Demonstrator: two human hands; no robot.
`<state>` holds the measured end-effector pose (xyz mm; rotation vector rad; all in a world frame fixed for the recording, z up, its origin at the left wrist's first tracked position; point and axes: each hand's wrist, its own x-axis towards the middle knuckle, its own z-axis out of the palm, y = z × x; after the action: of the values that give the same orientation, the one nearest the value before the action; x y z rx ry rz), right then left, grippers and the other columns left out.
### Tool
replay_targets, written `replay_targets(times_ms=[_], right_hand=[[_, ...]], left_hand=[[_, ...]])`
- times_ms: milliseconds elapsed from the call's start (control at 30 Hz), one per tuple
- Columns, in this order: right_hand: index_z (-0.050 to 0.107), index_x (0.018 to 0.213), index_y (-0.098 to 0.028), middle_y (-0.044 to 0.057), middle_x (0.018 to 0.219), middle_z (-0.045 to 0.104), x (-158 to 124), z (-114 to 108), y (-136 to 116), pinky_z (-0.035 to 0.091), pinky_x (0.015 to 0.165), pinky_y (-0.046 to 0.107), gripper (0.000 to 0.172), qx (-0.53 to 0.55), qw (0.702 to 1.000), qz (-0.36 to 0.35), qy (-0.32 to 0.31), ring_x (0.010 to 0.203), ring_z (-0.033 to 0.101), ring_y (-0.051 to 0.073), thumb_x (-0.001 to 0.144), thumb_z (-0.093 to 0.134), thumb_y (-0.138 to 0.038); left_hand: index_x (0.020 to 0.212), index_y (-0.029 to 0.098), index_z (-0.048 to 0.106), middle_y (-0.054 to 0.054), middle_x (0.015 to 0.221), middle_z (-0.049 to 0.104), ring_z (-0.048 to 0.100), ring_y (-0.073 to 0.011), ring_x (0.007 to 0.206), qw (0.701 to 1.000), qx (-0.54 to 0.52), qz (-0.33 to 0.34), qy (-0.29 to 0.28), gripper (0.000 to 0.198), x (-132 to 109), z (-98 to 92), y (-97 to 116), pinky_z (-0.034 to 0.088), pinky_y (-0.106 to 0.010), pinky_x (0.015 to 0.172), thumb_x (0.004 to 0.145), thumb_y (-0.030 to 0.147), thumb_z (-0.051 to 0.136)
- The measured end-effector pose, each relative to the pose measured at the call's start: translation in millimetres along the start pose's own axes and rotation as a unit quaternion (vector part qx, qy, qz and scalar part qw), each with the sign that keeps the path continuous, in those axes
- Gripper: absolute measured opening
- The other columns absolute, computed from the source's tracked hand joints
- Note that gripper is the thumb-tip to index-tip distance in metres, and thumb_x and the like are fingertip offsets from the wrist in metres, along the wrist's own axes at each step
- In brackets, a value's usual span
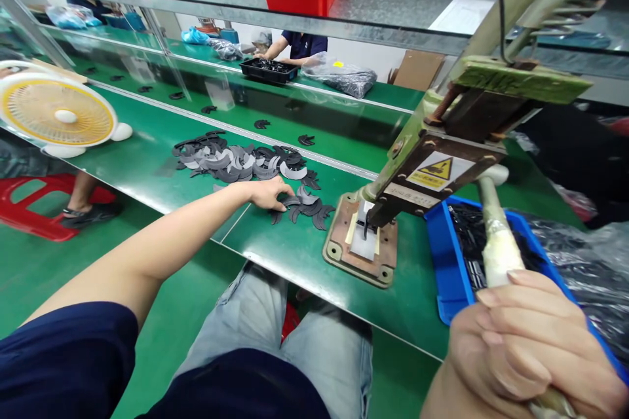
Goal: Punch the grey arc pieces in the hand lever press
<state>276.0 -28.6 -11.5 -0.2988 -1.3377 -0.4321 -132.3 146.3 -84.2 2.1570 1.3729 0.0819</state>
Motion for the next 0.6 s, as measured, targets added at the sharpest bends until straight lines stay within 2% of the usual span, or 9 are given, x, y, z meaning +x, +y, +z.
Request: replay_targets(times_ms=[100,200,333,467,600], right_hand=[[0.026,0.042,-0.021,-0.004,0.039,0.049,-1,0,2,0.055,0.059,0.047,0.066,-0.004,1.0,0.002,0.002,0.039,0.055,0.017,0.079,0.074,-0.046],[0.025,0.043,-0.022,-0.004,0.039,0.049,0,1,0,0.055,0.058,0.047,0.065,-0.005,1.0,-0.003,-0.002,0.039,0.055,0.017,0.08,0.073,-0.045],[0.035,0.048,-0.022,-0.005,0.042,0.05,2,5,-6,0.056,0.06,0.045,0.056,-0.006,1.0,-0.001,-0.004,0.04,0.055,0.016,0.081,0.075,-0.042],[0.044,0.055,-0.024,-0.006,0.046,0.052,4,12,-12,0.056,0.063,0.044,0.044,-0.017,1.0,0.005,0.011,0.042,0.054,0.015,0.086,0.073,-0.038],[0.038,0.052,-0.023,-0.006,0.044,0.05,6,13,-15,0.056,0.063,0.044,0.051,-0.025,1.0,0.014,0.007,0.042,0.053,0.015,0.085,0.073,-0.039]], left_hand=[[0.108,0.022,0.075,-0.003,0.093,0.063,0.061,-0.019,0.079,0.999,-0.033,-0.01,0.007,0.051,-1,0.8,3,0.047,-0.027,0.073,0.063,0.043,0.088],[0.086,0.021,0.064,0.001,0.073,0.059,0.054,-0.0149,0.064,0.993,-0.108,-0.039,-0.006,0.038,-4,-2.1,10,0.04,-0.025,0.058,0.066,0.043,0.088],[0.089,0.021,0.055,0.002,0.069,0.061,0.057,-0.0133,0.058,0.956,-0.291,-0.02,0.001,0.046,-7,-0.7,30,0.046,-0.026,0.057,0.073,0.05,0.087],[0.09,0.019,0.055,0.0,0.071,0.067,0.063,-0.0129,0.058,0.908,-0.418,-0.008,0.015,0.044,0,21.1,69,0.053,-0.027,0.059,0.077,0.046,0.087],[0.082,0.017,0.058,0.0,0.07,0.067,0.058,-0.0083,0.051,0.897,-0.441,-0.017,0.032,0.035,15,53.3,112,0.047,-0.021,0.05,0.084,0.042,0.082]])
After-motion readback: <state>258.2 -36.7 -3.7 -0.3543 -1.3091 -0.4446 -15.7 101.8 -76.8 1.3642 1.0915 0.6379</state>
